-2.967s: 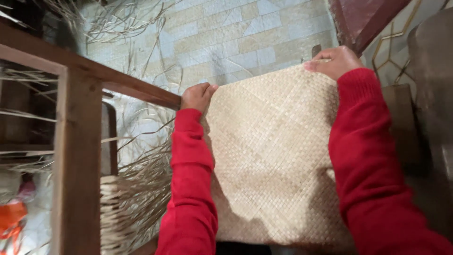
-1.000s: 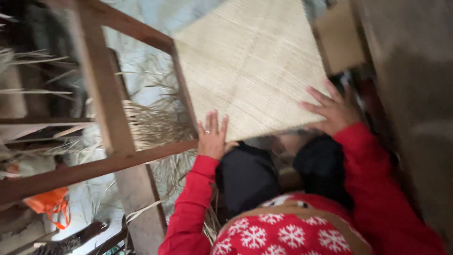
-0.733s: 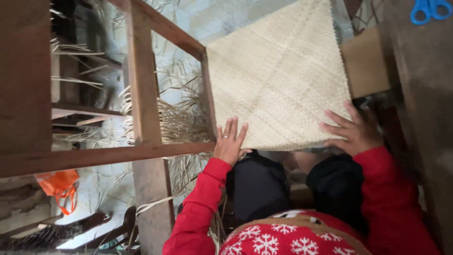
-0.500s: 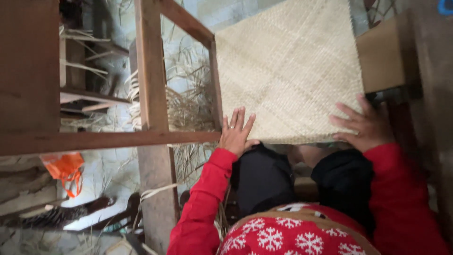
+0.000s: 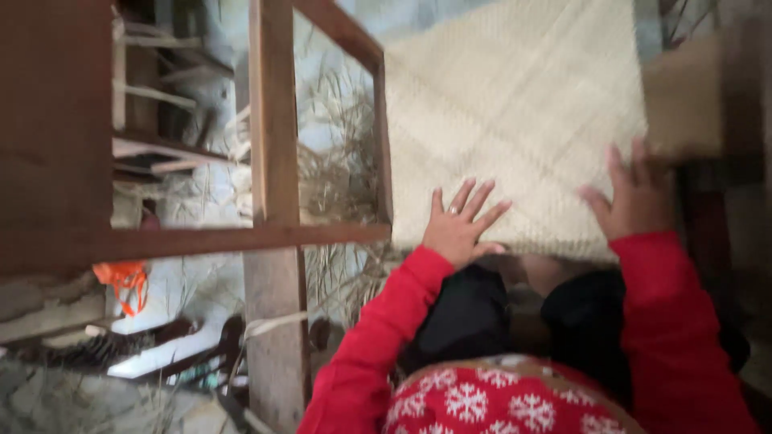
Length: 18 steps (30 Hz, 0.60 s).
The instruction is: Attaching a woven mat to a wooden frame and trimming the edges with scissors
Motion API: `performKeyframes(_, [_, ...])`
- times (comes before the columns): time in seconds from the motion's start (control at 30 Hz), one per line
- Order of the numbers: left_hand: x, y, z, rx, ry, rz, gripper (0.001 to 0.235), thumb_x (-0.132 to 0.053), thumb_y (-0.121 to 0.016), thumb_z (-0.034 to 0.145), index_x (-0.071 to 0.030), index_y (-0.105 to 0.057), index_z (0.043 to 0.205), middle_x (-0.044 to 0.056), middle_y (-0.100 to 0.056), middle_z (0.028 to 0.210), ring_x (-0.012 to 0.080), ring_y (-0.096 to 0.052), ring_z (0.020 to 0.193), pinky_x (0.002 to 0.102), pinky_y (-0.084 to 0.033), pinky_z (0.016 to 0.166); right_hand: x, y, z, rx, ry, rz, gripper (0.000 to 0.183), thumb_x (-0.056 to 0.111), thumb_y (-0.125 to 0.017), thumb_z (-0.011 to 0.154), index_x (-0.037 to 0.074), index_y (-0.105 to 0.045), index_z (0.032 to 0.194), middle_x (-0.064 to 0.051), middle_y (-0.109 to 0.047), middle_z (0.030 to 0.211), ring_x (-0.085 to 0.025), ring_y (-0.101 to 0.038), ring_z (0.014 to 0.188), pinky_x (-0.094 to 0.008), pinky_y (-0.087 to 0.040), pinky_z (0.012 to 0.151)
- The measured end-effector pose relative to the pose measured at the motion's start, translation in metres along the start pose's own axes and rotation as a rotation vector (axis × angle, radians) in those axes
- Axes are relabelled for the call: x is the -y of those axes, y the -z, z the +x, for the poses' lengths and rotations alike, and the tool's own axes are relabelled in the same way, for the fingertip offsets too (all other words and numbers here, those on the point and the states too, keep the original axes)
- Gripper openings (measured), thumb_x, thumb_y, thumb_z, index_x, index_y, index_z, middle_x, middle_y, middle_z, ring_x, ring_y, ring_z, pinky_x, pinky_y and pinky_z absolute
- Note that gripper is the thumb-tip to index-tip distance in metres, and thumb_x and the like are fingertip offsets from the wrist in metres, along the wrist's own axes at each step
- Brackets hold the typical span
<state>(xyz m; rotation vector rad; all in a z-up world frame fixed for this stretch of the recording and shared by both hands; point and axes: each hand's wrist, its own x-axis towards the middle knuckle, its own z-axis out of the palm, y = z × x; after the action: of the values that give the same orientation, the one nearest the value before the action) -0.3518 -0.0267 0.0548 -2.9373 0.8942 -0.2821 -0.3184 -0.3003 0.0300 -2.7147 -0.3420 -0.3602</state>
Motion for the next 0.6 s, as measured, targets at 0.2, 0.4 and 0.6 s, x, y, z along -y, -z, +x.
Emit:
performKeyframes(0.2, [0.073, -0.014, 0.088, 0.216, 0.480, -0.383, 0.068, -0.061, -0.038, 0.079, -0.026, -0.028, 0.137, 0.004, -0.020, 0.147, 0.0278, -0.019, 0.134, 0.061, -0.012, 0.098, 0.002, -0.005, 0.009, -0.054, 0.011, 0.000, 0.064, 0.039, -0.057, 0.079, -0.003, -0.051, 0.127, -0.032, -0.034, 0.138, -0.050, -0.037, 0.120, -0.052, -0.031, 0.101])
performKeyframes(0.4, [0.129, -0.058, 0.168, 0.317, 0.521, -0.227, 0.069, -0.062, -0.017, 0.083, -0.025, -0.017, 0.141, 0.001, -0.009, 0.149, 0.0231, -0.010, 0.137, 0.061, -0.011, 0.101, 0.007, 0.002, 0.012, -0.013, -0.075, 0.028, 0.066, 0.043, -0.054, 0.078, 0.003, -0.048, 0.130, -0.028, -0.035, 0.140, -0.049, -0.034, 0.124, -0.050, -0.029, 0.103])
performKeyframes(0.6, [0.174, -0.070, 0.197, 0.329, 0.722, -0.239, 0.061, -0.058, -0.012, 0.085, -0.032, -0.010, 0.141, 0.007, -0.003, 0.149, 0.0289, -0.005, 0.136, 0.055, -0.010, 0.104, 0.003, 0.002, 0.013, 0.053, -0.169, 0.143, 0.073, 0.047, -0.057, 0.071, 0.010, -0.043, 0.132, -0.021, -0.026, 0.146, -0.042, -0.026, 0.131, -0.046, -0.026, 0.104])
